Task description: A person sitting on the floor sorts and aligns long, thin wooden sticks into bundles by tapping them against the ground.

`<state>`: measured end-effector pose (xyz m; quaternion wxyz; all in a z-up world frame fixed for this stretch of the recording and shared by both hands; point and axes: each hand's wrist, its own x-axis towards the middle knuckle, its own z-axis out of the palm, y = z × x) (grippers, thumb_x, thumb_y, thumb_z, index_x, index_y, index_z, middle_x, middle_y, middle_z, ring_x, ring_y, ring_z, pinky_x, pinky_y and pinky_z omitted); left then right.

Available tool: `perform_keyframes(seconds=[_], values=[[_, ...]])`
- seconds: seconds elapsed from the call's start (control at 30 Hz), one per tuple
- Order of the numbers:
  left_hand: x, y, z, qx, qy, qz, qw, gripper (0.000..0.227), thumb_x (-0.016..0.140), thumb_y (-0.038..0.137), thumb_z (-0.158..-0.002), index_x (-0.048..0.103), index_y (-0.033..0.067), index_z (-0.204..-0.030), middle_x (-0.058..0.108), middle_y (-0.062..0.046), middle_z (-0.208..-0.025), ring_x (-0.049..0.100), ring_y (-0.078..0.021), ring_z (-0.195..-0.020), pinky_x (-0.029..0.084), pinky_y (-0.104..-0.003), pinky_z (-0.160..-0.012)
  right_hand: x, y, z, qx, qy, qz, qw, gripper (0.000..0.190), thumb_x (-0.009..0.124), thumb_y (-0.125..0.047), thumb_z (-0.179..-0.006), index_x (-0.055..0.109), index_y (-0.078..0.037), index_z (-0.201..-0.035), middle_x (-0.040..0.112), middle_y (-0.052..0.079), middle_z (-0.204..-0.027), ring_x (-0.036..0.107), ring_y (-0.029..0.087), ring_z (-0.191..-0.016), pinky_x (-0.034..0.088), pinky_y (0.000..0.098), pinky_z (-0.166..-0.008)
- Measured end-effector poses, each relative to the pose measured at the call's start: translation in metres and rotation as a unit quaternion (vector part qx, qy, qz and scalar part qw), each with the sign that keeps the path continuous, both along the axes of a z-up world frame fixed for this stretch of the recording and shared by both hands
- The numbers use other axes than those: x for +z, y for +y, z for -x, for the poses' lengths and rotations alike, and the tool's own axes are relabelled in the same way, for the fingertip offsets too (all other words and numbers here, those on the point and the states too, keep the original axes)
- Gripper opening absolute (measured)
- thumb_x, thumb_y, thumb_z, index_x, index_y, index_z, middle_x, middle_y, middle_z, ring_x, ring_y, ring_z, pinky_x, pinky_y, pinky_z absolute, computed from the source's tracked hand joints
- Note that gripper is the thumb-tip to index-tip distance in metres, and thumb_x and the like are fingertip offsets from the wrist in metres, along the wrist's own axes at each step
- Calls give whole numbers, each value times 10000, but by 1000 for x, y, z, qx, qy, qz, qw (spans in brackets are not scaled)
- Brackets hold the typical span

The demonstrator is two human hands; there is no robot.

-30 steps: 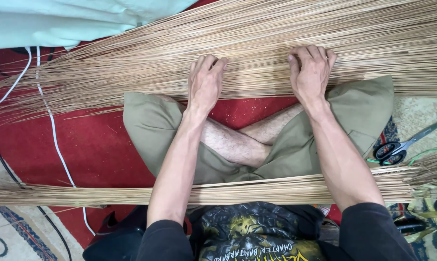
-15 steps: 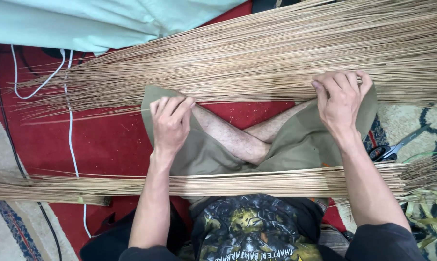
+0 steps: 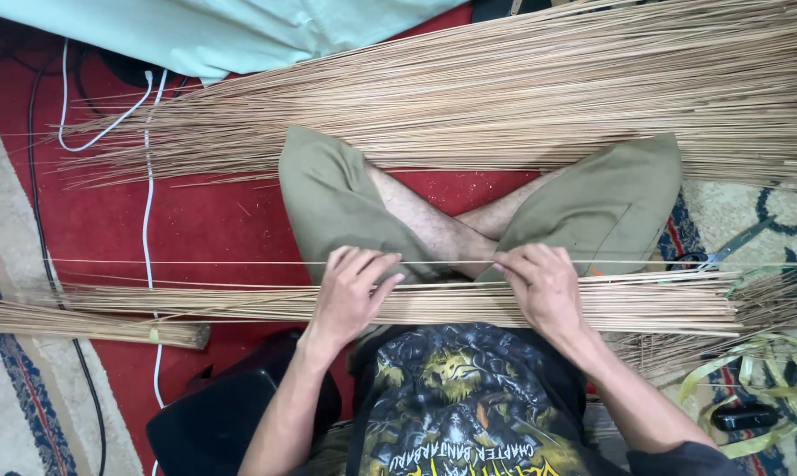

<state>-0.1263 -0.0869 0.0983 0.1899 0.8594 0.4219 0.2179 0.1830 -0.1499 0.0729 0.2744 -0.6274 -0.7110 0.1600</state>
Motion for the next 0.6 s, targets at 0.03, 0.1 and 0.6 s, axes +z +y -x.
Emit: perform_keyframes(seconds=[0.03, 0.1, 0.6], values=[[1, -5, -6, -6, -13, 6, 1000, 190, 718, 277, -960, 729, 194, -1131, 689, -18, -939, 702, -227, -904, 480, -424, -950, 3, -4, 8, 5, 28, 10, 1000, 71, 753, -214, -938, 800, -179, -979, 725, 11, -859, 712, 231, -848, 506, 369, -826], [-2, -13, -13, -12, -26, 11, 1000, 164, 704, 281, -974, 740, 198, -1112, 684, -16, -934, 698, -225, -896, 485, -422, -943, 10, -10, 22, 10, 56, 19, 998, 76, 751, -195, -935, 800, -158, -980, 726, 34, -852, 718, 254, -840, 517, 373, -785], [23, -15, 64, 49, 105, 166, 979, 93, 726, 214, -913, 806, 195, -958, 724, -16, -923, 680, -238, -915, 518, -396, -814, 2, -25, 14, -1, 37, 65, 997, 82, 762, -268, -905, 776, -216, -966, 744, -41, -880, 698, 189, -955, 443, 353, -954]])
